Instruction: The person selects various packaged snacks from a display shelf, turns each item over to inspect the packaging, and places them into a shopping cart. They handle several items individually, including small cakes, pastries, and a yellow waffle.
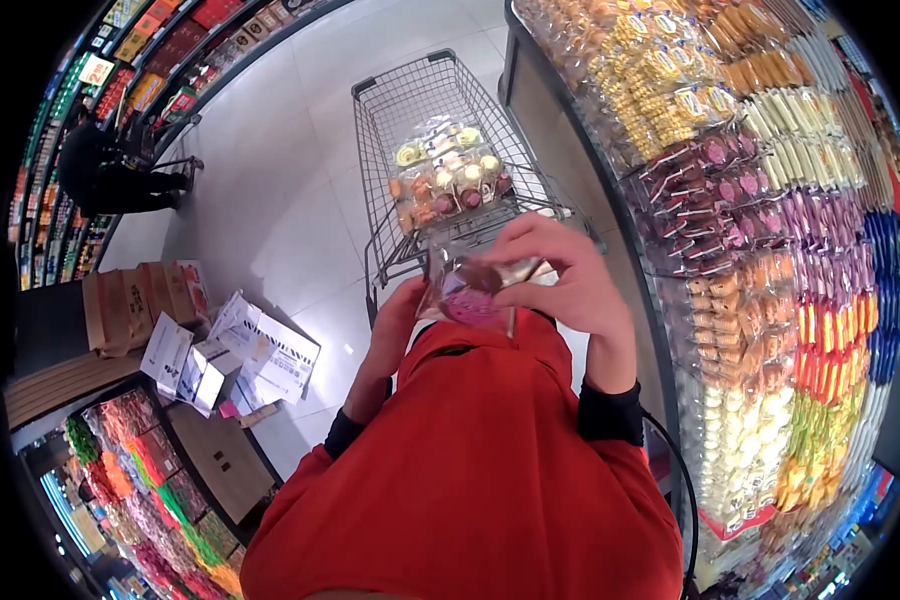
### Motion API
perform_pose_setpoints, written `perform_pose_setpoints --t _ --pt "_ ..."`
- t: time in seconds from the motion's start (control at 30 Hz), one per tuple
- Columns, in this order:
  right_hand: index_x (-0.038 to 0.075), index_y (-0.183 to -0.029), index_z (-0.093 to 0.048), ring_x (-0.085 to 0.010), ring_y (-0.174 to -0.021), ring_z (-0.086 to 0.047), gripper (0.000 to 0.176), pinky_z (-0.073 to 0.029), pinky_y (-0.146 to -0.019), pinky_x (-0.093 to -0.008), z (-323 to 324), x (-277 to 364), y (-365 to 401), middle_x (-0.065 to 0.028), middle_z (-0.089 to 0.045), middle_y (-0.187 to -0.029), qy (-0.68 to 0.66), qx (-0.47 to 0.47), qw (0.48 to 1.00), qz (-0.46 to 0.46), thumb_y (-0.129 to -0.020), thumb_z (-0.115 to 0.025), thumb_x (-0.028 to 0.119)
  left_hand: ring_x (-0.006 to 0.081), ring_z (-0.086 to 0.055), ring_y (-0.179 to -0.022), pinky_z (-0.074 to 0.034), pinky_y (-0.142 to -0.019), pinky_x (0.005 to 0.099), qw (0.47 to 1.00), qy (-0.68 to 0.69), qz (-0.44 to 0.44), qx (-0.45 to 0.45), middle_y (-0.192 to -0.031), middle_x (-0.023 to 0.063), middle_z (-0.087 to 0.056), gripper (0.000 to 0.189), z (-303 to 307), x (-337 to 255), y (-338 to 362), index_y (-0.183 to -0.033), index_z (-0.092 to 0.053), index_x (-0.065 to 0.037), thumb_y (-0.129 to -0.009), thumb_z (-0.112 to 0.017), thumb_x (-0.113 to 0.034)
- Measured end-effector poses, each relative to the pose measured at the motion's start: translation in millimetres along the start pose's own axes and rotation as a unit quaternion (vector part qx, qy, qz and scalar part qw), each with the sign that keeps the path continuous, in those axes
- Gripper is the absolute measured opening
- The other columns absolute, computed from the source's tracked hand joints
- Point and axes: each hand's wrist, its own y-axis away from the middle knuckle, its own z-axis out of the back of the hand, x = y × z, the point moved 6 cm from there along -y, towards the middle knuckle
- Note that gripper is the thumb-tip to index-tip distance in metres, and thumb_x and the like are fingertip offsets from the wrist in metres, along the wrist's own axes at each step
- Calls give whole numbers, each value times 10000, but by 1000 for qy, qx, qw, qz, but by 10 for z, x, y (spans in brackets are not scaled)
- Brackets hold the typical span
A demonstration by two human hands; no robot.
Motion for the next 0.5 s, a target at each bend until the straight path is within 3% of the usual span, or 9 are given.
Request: perform_pose_setpoints --t 0.03,0.1,0.13,0.17,0.23,0.27,0.33,0.4,0.5 --pt "62 -1076 -772 -159 -955 -599 381 -460 -831 -290 -116 0 -40 -35 -636 -1028 77 30 997 -5 -715 -885 104 210 -574 -1232 -435 -1069 367 999 0 -33 -8 -1343 117 -589 476 6 -56 -2 -1411 -494 -5 -990 -604 -199" --pt "84 -1074 -784 -176 -990 -598 372 -475 -864 -317 -279 -33 -88 -24 -639 -1041 99 59 993 -11 -710 -848 44 223 -514 -1333 -395 -1129 417 995 0 -98 -26 -1407 127 -548 618 21 -204 3 -1444 -465 -8 -889 -734 -53" --pt "91 -1071 -786 -185 -1015 -593 364 -478 -877 -325 -370 -51 -91 -21 -639 -1055 138 81 987 1 -715 -842 43 230 -537 -1311 -422 -1112 411 992 -101 -52 -48 -1398 128 -559 734 68 -197 19 -1434 -483 -22 -776 -798 60" --pt "99 -1069 -788 -195 -1040 -587 357 -481 -889 -333 -457 -65 -89 -17 -638 -1068 177 103 979 14 -720 -836 43 230 -537 -1311 -422 -1112 411 992 -98 -50 -53 -1398 128 -559 734 150 -164 32 -1434 -483 -22 -776 -798 60" --pt "104 -1090 -779 -213 -1098 -573 365 -483 -922 -344 -578 -71 -88 -13 -633 -1131 178 126 976 -3 -733 -822 38 236 -569 -1273 -458 -1081 391 966 -241 -74 -51 -1383 128 -572 731 271 -99 61 -1423 -501 -31 -766 -797 90" --pt "105 -1158 -744 -233 -1140 -558 415 -475 -964 -354 -615 -77 -101 -33 -611 -1189 180 126 976 -1 -753 -811 47 246 -583 -1244 -463 -1063 368 974 -192 -76 -96 -1313 117 -615 614 244 -199 63 -1311 -590 -61 -747 -781 89" --pt "106 -1226 -710 -253 -1182 -542 466 -466 -1005 -363 -663 -133 -135 -53 -589 -1247 185 125 975 0 -772 -800 56 247 -586 -1235 -469 -1052 357 971 -173 -122 -112 -1304 116 -618 596 297 -177 60 -1282 -598 -57 -738 -784 101" --pt "109 -1314 -641 -274 -1261 -525 564 -449 -1052 -367 -578 -378 -209 -80 -555 -1320 100 37 992 -69 -777 -808 68 247 -591 -1213 -475 -1033 340 958 -172 -178 -148 -1278 110 -625 561 356 -212 37 -1216 -611 -52 -719 -778 147" --pt "111 -1345 -613 -288 -1309 -508 618 -437 -1079 -382 -602 -729 -216 -101 -535 -1355 174 90 979 -53 -764 -816 59 241 -591 -1210 -468 -1037 347 956 -213 -142 -142 -1255 101 -629 550 418 -129 -48 -1228 -606 -59 -737 -786 110"
